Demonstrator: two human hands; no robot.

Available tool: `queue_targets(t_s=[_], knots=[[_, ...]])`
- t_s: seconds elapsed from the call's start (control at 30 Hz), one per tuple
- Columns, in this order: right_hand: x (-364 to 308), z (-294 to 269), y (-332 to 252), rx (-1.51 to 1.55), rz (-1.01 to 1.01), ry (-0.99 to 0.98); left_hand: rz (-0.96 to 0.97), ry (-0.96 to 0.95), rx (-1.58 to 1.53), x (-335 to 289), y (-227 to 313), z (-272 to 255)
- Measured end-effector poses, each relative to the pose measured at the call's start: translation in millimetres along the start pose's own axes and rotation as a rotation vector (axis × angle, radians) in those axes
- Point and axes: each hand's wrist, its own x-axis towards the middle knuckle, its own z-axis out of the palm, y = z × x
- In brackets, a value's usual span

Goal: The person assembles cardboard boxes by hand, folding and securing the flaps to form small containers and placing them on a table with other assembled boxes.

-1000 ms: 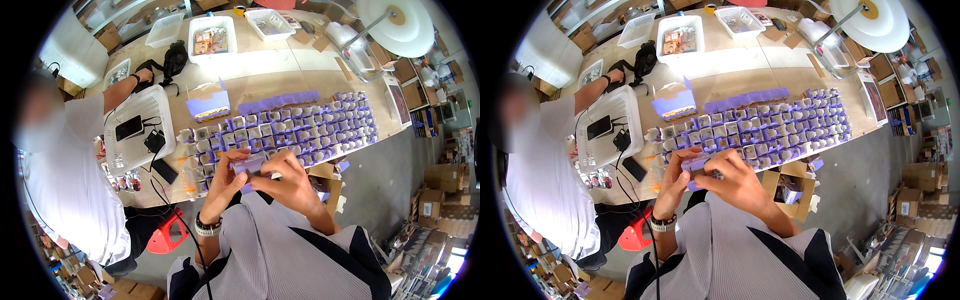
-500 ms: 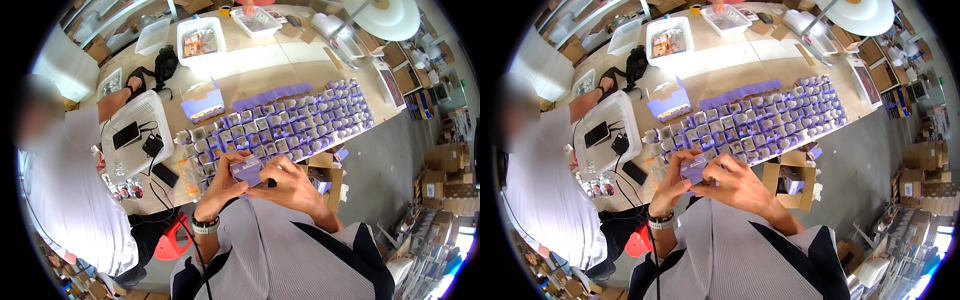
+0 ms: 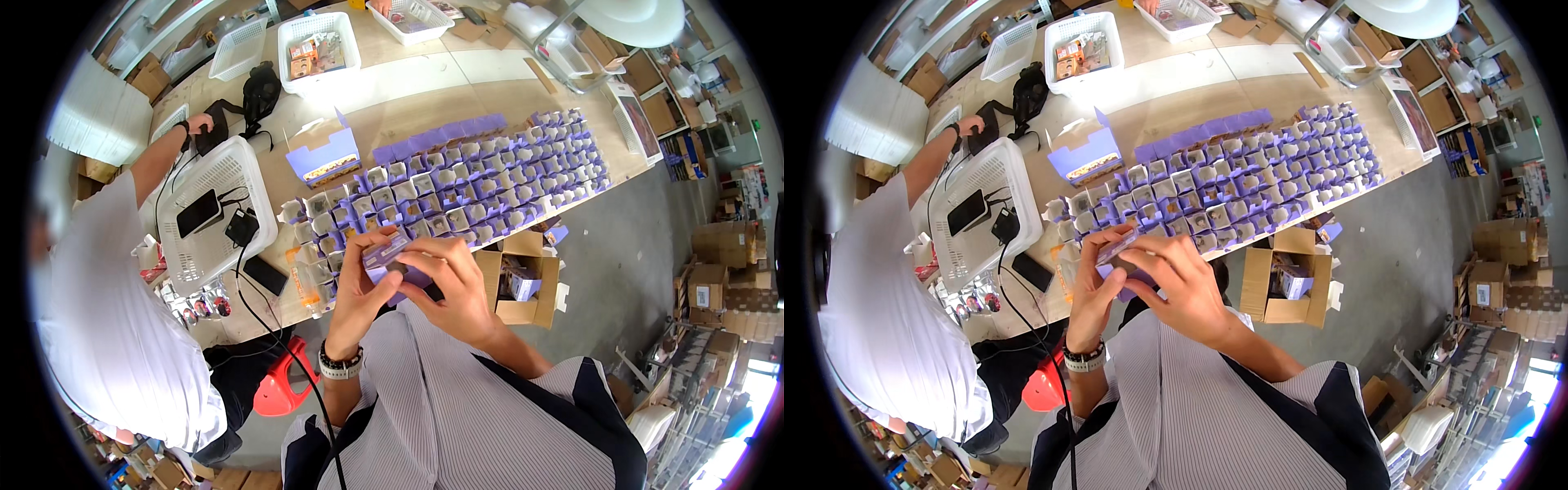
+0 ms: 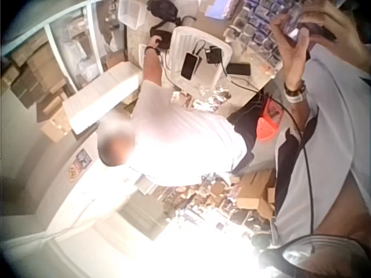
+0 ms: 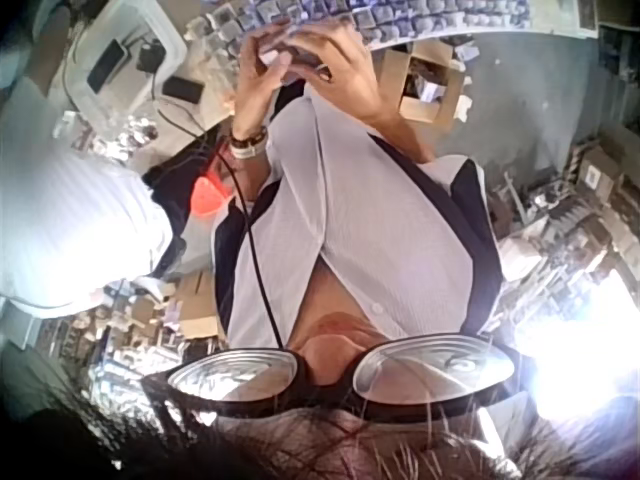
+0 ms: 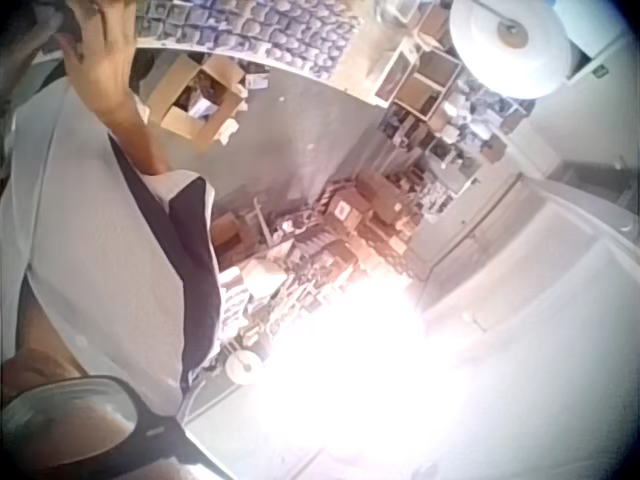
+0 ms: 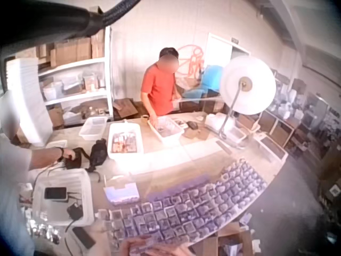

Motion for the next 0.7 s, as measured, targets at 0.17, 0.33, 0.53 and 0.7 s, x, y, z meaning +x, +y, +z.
queue_targets(t_s=[0.17,0.33,0.53,0.7], knots=[[-3.7,1.3,-1.6,0.152,0.007,0.005,-0.032,0.115,0.034,-2.3,3.0,1.3],[-5.7,-1.8,8.1,0.095,-0.052,-0.046,-0.02,0.142,0.076,-3.8,1.3,1.8],[-11.2,-3.2,7.7,0.362,0.166,0.031,-0.089,0.002,0.077,-7.7,7.7,5.3],[1.7,-22.9,13.1,0.505,0.207,-0.086,-0.125,-0.079,0.177,-6.1,7.9,6.9]])
